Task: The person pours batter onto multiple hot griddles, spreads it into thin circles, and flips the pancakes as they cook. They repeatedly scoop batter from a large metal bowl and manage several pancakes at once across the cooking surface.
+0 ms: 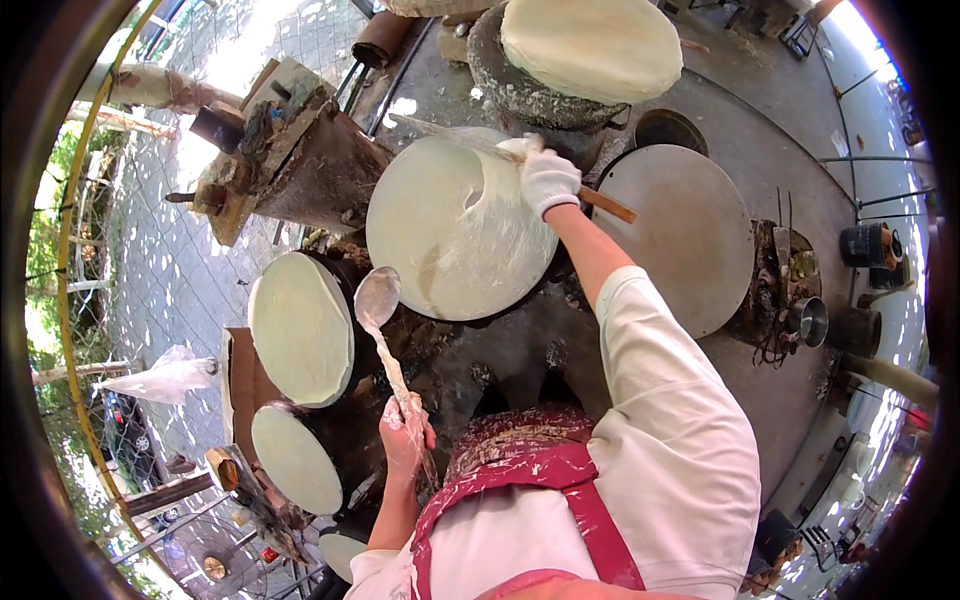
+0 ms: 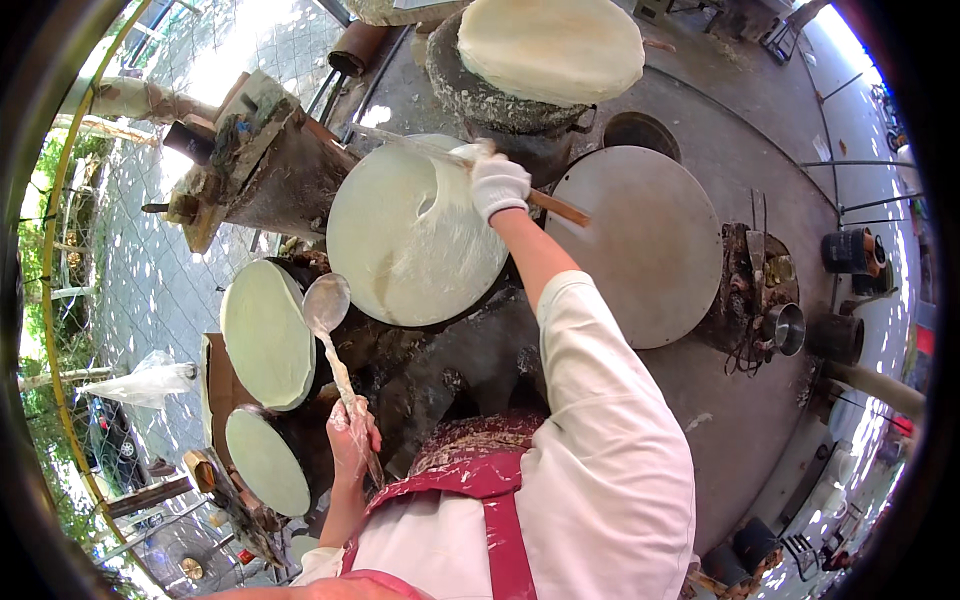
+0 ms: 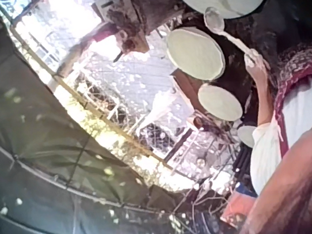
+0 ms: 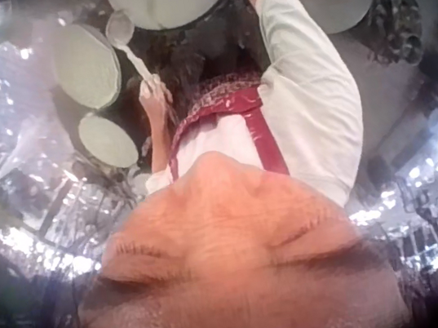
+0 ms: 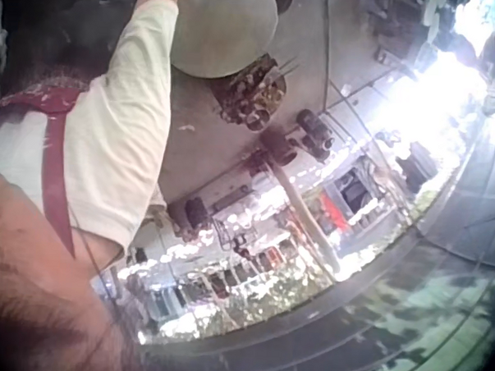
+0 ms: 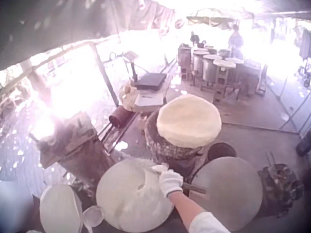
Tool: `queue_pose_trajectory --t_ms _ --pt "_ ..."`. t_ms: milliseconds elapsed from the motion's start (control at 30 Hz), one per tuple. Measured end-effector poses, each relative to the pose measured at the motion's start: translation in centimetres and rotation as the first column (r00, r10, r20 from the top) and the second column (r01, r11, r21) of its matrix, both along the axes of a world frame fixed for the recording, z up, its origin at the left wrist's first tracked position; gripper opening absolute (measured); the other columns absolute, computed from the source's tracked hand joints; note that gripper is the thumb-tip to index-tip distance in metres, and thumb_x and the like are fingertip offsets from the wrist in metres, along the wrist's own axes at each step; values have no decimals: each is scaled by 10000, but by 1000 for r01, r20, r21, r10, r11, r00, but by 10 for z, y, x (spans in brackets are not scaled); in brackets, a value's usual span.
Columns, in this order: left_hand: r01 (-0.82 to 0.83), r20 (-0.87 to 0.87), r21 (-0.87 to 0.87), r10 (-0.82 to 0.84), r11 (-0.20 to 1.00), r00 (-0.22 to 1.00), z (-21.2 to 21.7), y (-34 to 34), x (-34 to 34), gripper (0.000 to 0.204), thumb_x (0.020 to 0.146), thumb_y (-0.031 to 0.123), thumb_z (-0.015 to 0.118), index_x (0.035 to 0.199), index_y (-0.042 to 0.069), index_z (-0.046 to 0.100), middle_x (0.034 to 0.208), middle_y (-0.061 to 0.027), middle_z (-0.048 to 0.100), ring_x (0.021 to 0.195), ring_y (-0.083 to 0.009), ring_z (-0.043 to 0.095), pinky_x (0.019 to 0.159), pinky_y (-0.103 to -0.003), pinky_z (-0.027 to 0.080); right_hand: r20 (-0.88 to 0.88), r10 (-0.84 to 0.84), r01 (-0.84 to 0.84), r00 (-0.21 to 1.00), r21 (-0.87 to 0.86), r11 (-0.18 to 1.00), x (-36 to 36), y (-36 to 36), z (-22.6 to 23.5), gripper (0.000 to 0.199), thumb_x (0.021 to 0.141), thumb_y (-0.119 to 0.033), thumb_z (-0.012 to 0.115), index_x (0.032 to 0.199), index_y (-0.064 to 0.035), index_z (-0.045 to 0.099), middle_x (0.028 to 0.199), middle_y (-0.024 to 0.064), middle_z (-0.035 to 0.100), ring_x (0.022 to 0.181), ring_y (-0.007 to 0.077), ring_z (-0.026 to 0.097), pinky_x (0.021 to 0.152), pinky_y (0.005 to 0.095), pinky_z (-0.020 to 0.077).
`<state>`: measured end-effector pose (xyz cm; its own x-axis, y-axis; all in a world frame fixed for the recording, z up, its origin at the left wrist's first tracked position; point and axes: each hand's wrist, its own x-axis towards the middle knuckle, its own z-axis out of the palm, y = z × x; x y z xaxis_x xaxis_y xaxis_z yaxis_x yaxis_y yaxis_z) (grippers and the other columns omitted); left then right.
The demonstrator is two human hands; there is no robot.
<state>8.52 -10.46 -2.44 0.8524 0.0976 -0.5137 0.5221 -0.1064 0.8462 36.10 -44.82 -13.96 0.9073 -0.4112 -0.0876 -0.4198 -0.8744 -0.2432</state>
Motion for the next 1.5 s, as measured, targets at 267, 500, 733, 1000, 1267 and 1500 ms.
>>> queue_pose_trajectory --t_ms 267,500,733,1000,1267,1500 --pt "35 43 -98 -31 995 999 -6 -14 21 184 980 200 558 889 46 512 604 5 442 397 -80 422 335 -221 343 540 -111 -347 834 670 656 -181 20 -20 439 938 -240 616 1369 -196 548 991 74 701 850 261 672 756 378 528" --pt "46 68 -159 -36 986 997 -11 -31 43 199 983 215 552 904 33 533 589 3 437 384 -92 410 336 -224 323 -289 -317 184 903 928 -324 -250 7 -8 297 934 -187 667 1229 -176 643 827 -94 611 544 -1 473 438 170 353" --pt "239 155 -33 -231 971 961 -25 -36 142 256 961 232 575 794 63 480 584 -5 445 391 -113 432 331 -268 315 -409 -158 422 899 905 56 -231 -25 24 306 946 -352 621 1205 -193 660 636 -86 501 458 25 383 416 212 315" --pt "468 75 -293 -468 834 881 -82 -92 288 206 938 163 564 780 46 504 611 -5 462 444 -99 439 389 -257 328 -87 -445 134 891 988 77 -294 36 -16 357 938 -153 650 1286 -79 616 961 -40 633 782 2 522 658 166 428" --pt "291 -208 -434 -409 853 888 -70 -34 220 102 935 53 506 836 29 504 658 -24 475 448 -83 398 374 -212 332 -275 -516 255 811 960 -112 -280 119 17 200 932 -228 665 1111 -139 670 745 -73 590 533 15 465 459 181 364" --pt "-25 -363 -677 -305 736 880 -83 -31 193 98 929 52 534 881 31 451 688 -2 462 510 -83 420 448 -245 363 -321 -510 202 798 940 -274 -267 194 15 221 944 -206 648 1162 -172 663 780 -91 597 524 11 462 438 187 371"
